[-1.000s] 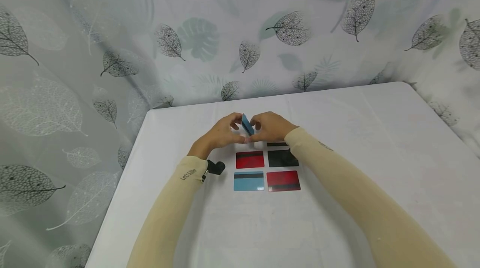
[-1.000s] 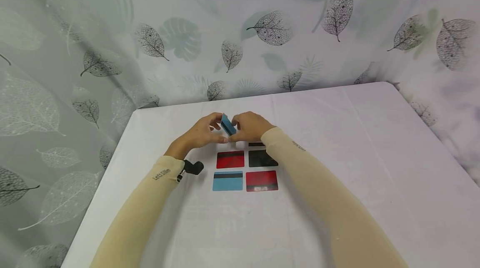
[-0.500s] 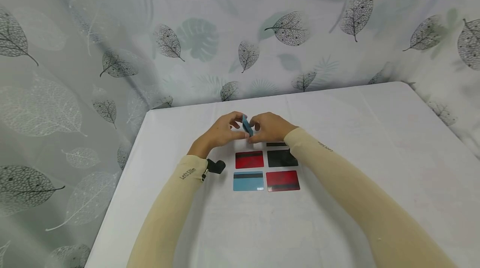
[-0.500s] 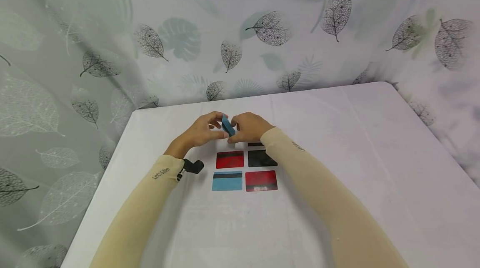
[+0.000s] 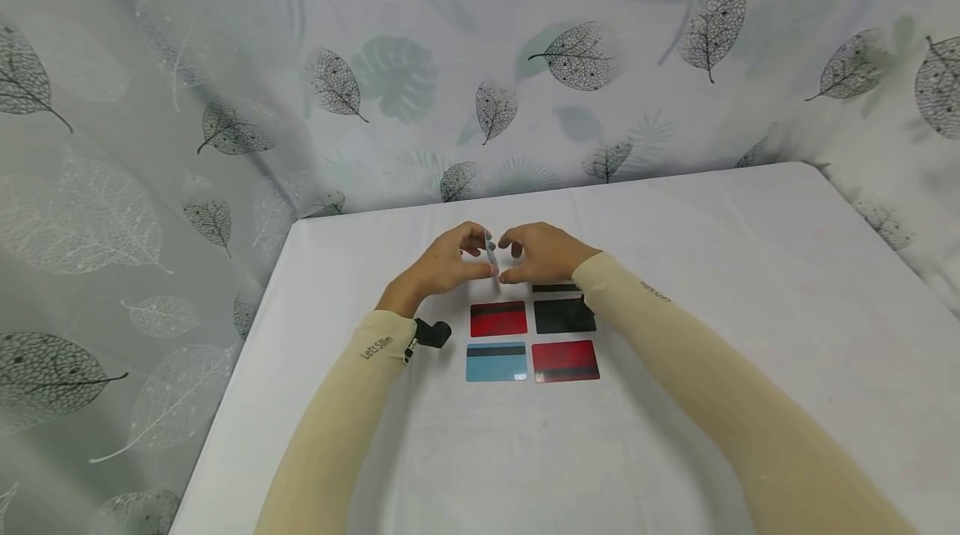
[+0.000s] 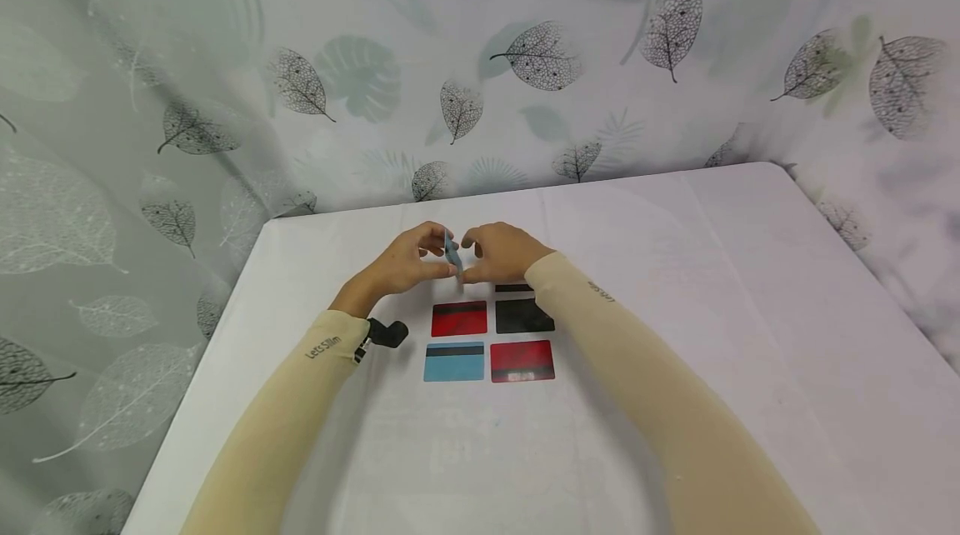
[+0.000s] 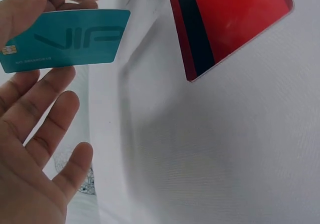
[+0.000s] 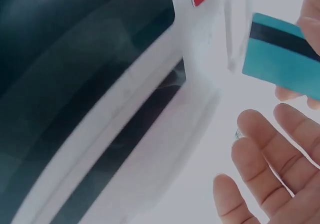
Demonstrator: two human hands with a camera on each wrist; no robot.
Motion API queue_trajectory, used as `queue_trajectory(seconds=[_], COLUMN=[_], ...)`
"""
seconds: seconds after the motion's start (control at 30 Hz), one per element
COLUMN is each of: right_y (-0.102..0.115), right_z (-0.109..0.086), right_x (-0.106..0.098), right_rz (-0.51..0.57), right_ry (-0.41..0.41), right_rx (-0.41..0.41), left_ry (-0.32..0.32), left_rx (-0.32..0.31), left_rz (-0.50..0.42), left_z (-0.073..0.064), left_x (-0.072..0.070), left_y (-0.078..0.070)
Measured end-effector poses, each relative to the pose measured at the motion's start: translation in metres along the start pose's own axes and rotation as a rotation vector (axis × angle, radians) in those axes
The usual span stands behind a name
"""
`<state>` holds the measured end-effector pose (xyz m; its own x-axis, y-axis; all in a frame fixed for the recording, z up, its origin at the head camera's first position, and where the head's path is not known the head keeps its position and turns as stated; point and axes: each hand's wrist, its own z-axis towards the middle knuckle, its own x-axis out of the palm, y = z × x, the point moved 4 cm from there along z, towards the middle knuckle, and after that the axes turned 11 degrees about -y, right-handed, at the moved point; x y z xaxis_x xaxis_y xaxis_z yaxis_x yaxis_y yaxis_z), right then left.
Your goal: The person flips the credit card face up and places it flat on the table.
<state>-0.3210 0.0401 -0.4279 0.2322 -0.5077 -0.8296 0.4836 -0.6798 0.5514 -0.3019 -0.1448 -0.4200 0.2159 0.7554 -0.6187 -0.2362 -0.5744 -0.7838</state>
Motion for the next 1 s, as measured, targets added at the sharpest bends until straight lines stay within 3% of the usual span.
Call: queue_trajectory(seconds=[0.4, 1.0], right_y=[0.001, 0.008], right_z=[-0.003, 0.002], right_x=[-0.012, -0.013], right_rz=[0.071, 0.113], right_ry=[-0.043, -0.075], right_rx=[-0.033, -0.097], left_ry=[-0.012, -0.017], left_rx=[0.006, 0.005], left_rz=[0.106, 0.104], left_z=[0.001, 0.002], left_x=[0.006, 0.008], left_y=[0.004, 0.001])
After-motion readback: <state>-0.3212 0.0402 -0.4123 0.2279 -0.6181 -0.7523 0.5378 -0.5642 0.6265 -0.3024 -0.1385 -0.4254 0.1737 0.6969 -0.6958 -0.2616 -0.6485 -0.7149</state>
